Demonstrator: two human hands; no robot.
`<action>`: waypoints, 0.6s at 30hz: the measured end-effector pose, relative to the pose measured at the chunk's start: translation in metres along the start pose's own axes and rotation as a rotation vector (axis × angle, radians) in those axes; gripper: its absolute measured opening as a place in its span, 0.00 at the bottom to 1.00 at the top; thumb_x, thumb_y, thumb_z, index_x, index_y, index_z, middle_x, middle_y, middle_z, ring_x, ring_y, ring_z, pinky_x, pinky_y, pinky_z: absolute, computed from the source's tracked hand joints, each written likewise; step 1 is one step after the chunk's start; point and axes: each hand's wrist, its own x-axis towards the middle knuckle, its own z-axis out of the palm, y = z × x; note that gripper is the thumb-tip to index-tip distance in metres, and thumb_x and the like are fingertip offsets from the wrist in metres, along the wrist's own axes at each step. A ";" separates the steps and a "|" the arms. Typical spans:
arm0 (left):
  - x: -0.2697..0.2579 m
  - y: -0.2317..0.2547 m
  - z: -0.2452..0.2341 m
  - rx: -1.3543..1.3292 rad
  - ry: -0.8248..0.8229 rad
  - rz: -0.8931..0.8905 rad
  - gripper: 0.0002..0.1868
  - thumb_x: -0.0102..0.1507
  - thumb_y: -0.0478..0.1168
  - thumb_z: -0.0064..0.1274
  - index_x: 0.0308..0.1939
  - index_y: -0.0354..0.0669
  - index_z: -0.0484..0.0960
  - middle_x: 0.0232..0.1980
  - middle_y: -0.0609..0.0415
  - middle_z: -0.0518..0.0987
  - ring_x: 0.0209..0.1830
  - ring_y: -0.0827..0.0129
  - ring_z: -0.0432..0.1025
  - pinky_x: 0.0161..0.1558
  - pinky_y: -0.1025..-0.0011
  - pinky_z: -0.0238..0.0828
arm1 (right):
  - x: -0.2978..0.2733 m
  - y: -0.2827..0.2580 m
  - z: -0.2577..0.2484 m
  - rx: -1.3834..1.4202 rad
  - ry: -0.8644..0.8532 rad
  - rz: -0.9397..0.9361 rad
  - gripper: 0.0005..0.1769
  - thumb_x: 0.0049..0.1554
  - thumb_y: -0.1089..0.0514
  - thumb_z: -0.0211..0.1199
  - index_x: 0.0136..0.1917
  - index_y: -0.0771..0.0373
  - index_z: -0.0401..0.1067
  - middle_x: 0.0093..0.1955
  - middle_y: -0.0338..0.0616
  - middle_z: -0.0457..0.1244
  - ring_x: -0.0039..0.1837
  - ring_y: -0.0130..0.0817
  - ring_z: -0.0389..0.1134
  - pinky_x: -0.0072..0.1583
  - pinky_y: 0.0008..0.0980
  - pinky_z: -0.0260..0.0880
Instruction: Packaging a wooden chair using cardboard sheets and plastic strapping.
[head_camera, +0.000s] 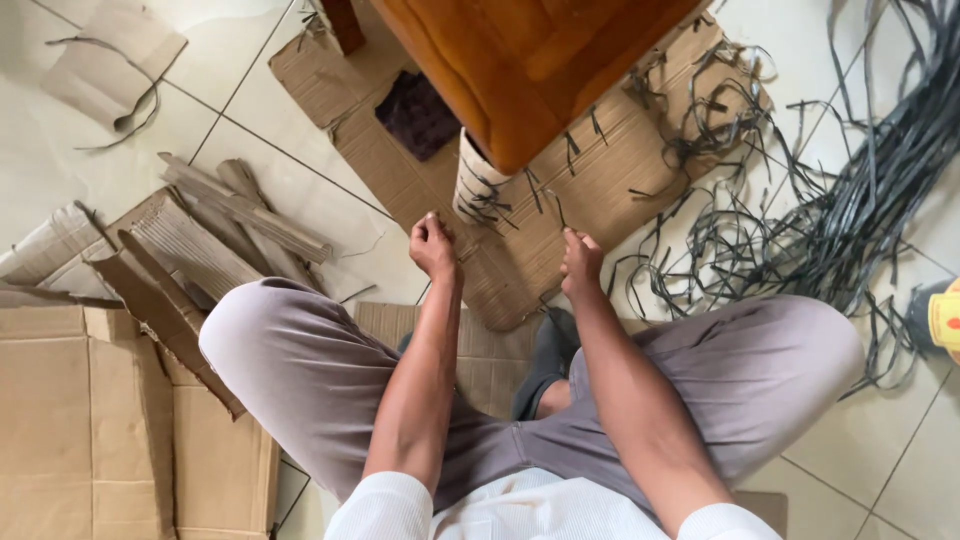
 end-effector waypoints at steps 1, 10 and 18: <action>0.008 0.000 0.004 -0.006 0.010 0.001 0.11 0.68 0.42 0.55 0.37 0.39 0.80 0.28 0.59 0.75 0.23 0.77 0.67 0.25 0.76 0.64 | 0.004 0.001 0.007 -0.010 -0.007 0.001 0.06 0.58 0.54 0.65 0.44 0.55 0.71 0.29 0.26 0.52 0.26 0.16 0.47 0.28 0.23 0.42; 0.055 0.015 0.026 0.313 -0.300 0.015 0.17 0.66 0.43 0.57 0.53 0.34 0.84 0.45 0.56 0.83 0.43 0.74 0.74 0.47 0.75 0.71 | 0.038 0.005 0.073 0.034 -0.214 0.096 0.13 0.59 0.60 0.64 0.38 0.49 0.62 0.28 0.26 0.48 0.26 0.20 0.46 0.28 0.27 0.42; 0.051 0.051 0.050 0.288 -0.634 -0.235 0.21 0.70 0.48 0.50 0.59 0.38 0.82 0.56 0.53 0.81 0.58 0.71 0.73 0.59 0.73 0.67 | 0.077 0.032 0.091 0.055 -0.437 0.178 0.06 0.61 0.55 0.61 0.42 0.50 0.66 0.33 0.32 0.56 0.31 0.26 0.54 0.30 0.29 0.49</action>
